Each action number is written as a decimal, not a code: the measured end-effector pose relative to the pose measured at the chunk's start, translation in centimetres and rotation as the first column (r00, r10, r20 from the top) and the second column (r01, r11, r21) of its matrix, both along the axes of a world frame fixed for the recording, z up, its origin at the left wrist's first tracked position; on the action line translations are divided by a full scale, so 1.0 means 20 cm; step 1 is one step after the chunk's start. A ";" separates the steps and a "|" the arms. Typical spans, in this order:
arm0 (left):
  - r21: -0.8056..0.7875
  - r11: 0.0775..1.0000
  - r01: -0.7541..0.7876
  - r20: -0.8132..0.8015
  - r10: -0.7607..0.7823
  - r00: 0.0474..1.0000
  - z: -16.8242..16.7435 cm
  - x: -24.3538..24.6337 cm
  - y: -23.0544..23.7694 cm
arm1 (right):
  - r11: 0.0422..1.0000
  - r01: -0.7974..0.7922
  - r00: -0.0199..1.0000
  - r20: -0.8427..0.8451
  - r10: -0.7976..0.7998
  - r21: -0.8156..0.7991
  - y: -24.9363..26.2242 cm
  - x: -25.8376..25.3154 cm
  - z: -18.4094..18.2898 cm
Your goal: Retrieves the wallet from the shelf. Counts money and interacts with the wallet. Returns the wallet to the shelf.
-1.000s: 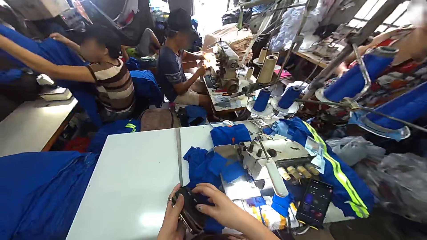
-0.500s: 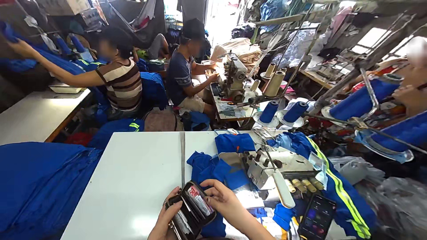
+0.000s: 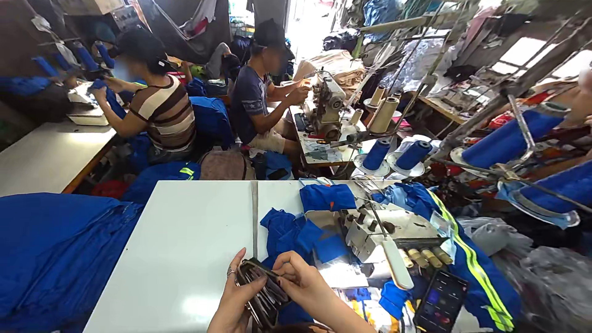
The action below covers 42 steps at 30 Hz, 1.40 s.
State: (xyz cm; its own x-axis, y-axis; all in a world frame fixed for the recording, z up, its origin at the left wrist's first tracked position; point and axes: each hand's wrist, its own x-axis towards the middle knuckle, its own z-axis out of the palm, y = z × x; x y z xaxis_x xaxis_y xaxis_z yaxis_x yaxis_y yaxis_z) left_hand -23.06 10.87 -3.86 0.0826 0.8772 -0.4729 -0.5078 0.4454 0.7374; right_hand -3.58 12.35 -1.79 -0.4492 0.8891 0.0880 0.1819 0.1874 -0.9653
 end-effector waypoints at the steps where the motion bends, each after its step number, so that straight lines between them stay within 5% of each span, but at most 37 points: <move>1: 0.006 1.000 -0.008 0.007 0.008 1.000 0.00 0.00 0.00 | 1.000 0.017 1.000 -0.019 -0.017 0.006 0.00 0.00 0.00; 7: 0.003 0.999 -0.051 0.057 0.051 0.997 0.01 0.01 -0.02 | 0.988 0.113 0.993 0.007 -0.115 0.109 0.01 0.03 -0.04; 11: -0.033 0.994 -0.100 0.024 0.101 0.995 -0.01 0.04 -0.03 | 0.930 0.115 0.958 0.210 -0.197 0.349 -0.01 0.02 -0.07; 16: -0.056 0.984 -0.169 -0.124 0.161 0.979 0.00 0.07 -0.01 | 0.835 0.009 0.791 0.507 -0.342 0.551 -0.02 -0.02 -0.09; 20: -0.045 0.972 -0.231 -0.187 0.219 0.958 0.00 0.07 -0.01 | 0.844 -0.021 0.724 0.590 -0.357 0.536 -0.03 -0.03 -0.09; 30: -0.056 0.965 -0.254 -0.167 0.242 0.956 0.00 0.08 -0.01 | 0.789 0.026 0.740 0.519 -0.428 0.614 -0.03 -0.04 -0.09; 36: -0.150 0.937 -0.315 -0.099 0.303 0.948 0.00 0.10 -0.02 | 0.764 -0.075 0.762 0.530 -0.371 0.641 -0.04 -0.03 -0.07; 42: -0.103 0.942 -0.319 -0.142 0.303 0.942 -0.01 0.10 -0.02 | 0.831 -0.052 0.724 0.594 -0.351 0.554 -0.04 -0.03 -0.06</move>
